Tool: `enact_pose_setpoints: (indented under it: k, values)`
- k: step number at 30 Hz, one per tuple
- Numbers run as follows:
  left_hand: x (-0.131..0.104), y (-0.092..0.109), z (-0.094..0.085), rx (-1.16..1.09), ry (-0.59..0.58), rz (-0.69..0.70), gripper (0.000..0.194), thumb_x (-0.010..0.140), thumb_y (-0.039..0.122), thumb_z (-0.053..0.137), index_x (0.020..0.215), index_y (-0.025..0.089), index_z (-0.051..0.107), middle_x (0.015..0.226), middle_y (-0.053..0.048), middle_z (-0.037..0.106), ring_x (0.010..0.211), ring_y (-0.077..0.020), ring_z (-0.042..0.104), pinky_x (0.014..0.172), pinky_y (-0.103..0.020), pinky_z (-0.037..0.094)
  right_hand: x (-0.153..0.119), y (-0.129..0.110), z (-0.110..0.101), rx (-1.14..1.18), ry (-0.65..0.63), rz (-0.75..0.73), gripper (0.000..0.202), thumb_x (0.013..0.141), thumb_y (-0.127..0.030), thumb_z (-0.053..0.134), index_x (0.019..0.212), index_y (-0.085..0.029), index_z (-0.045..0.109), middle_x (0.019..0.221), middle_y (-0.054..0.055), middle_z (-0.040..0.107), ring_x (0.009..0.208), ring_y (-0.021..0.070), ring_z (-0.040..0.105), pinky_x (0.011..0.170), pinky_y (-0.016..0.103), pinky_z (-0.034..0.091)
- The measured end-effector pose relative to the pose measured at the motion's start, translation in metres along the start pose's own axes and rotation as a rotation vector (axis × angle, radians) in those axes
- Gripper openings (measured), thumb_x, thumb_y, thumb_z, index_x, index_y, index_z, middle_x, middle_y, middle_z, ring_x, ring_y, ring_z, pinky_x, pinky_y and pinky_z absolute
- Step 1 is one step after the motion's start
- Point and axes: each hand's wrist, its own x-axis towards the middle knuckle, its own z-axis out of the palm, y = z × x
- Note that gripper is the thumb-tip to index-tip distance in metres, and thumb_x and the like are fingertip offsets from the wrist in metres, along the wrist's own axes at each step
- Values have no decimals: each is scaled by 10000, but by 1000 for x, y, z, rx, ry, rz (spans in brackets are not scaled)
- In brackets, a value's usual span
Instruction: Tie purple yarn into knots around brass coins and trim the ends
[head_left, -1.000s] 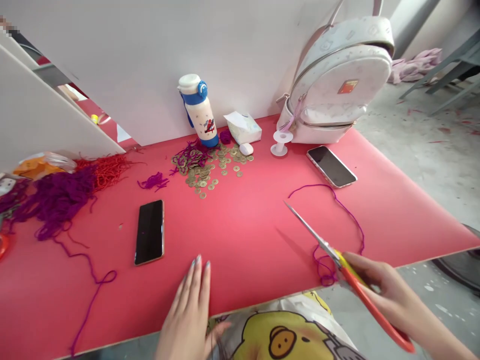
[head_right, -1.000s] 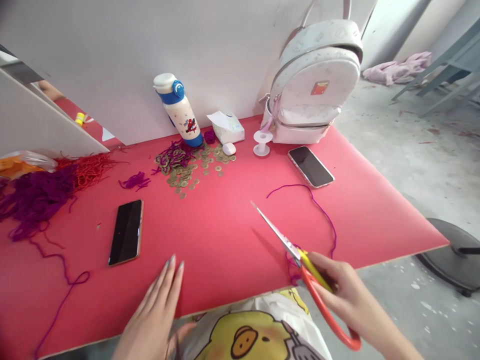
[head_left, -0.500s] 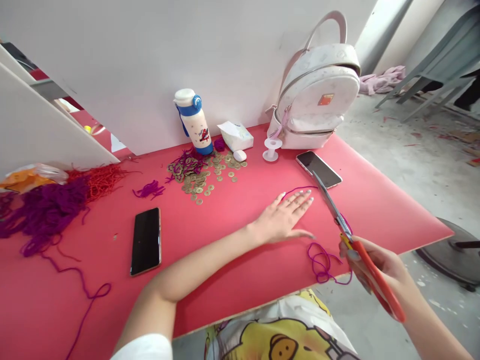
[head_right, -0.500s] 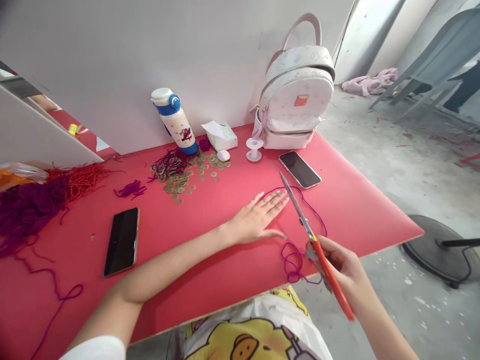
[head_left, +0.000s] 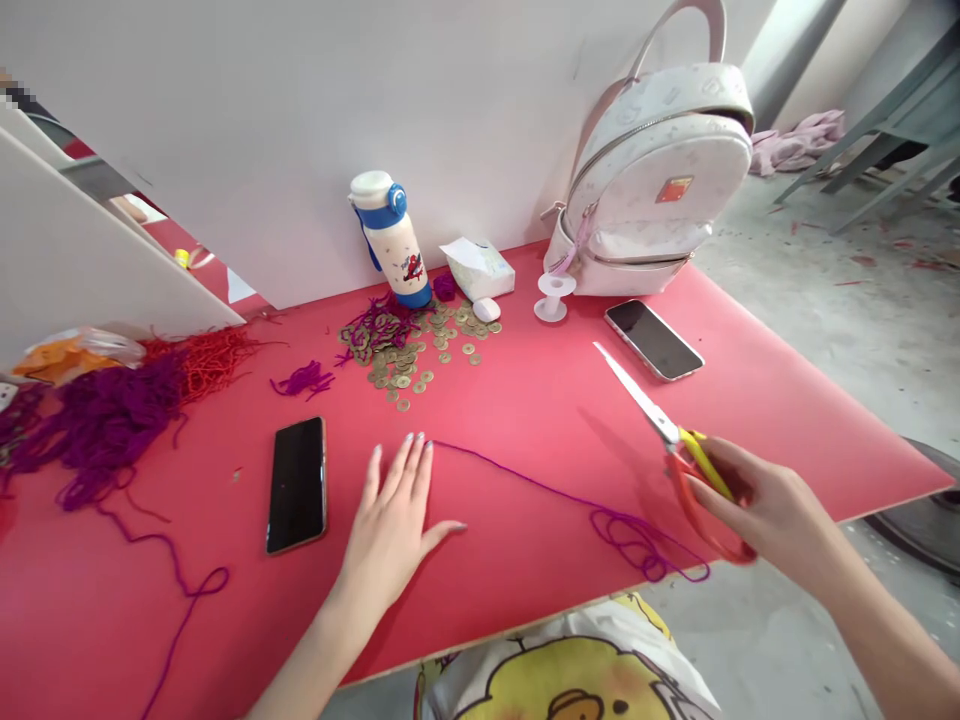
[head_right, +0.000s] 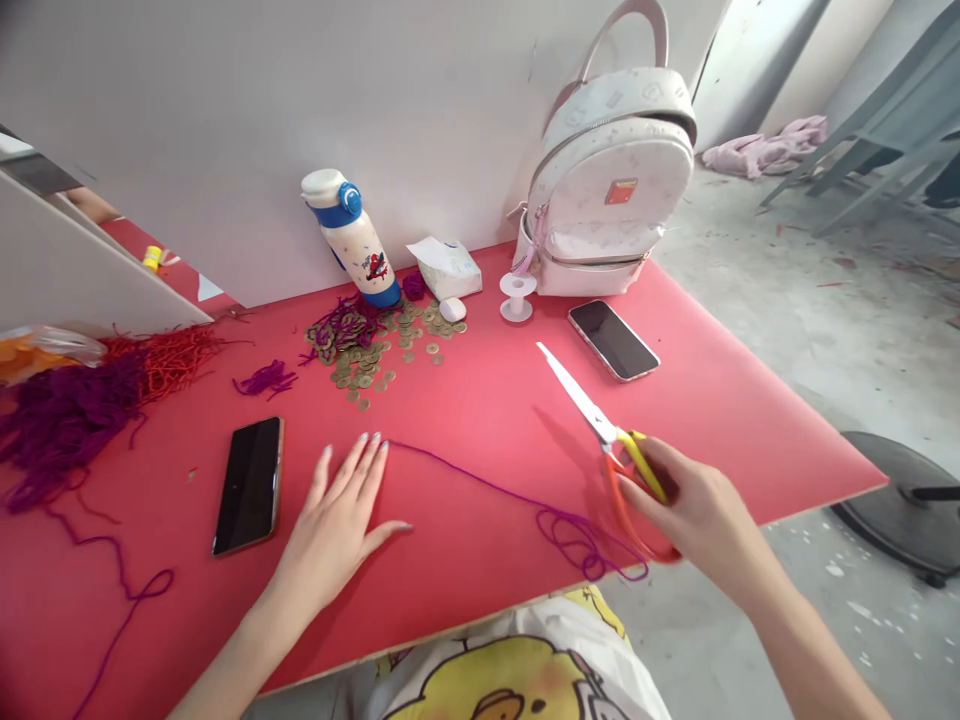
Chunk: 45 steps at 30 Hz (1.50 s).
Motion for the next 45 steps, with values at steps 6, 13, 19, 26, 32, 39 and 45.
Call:
enact_pose_setpoints:
  k: [6,13,19,26,32,39,45]
  values:
    - [-54,-1,0,50,59,-184,827,992,611,224,1590,48,126,1532,-272,406,1439,-416,372,1145,-711,178,50,-18,12,-531,-11,-262,333,905,-479,555,1089,-215,641,1171,142,720,913,318,687,597,334,458]
    - [-18,12,-19,-76,112,-77,428,978,184,512,1400,224,573,1559,-147,437,1415,-365,428,1151,-629,307,54,-26,12,-539,-3,-329,341,989,-384,479,1231,-203,638,1231,147,640,1094,326,618,721,361,514]
    - [43,59,-11,-506,20,176,145,887,129,661,1015,176,711,1187,-98,697,1046,-255,658,907,-402,546,10,-52,38,-160,-320,-559,234,934,-376,611,1117,-251,681,1180,110,660,1104,298,621,946,445,519]
    - [63,59,-18,-1437,-142,-217,86,939,198,534,901,181,610,704,-10,700,586,-154,689,572,-249,518,-15,-66,66,488,-836,-259,480,915,-307,582,1374,-198,491,975,76,724,824,193,697,748,327,568]
    - [44,16,-40,-1470,118,-387,90,922,277,564,895,191,561,680,11,642,612,-131,646,641,-251,535,17,-72,39,473,-791,-266,384,932,-519,555,909,-154,671,755,21,614,599,112,515,549,228,436]
    - [5,-46,-52,-524,244,-464,209,930,208,483,1054,198,651,809,-42,679,710,-183,653,698,-290,510,41,-85,-7,414,-332,-270,480,909,-611,554,666,-198,529,641,-9,472,575,122,412,514,238,353]
    - [16,-27,-67,-220,194,-414,390,966,244,457,1316,176,615,1324,-161,643,892,-242,697,798,-354,540,41,-103,-2,390,-250,-409,502,917,-642,518,664,-208,533,643,12,522,611,148,470,585,269,415]
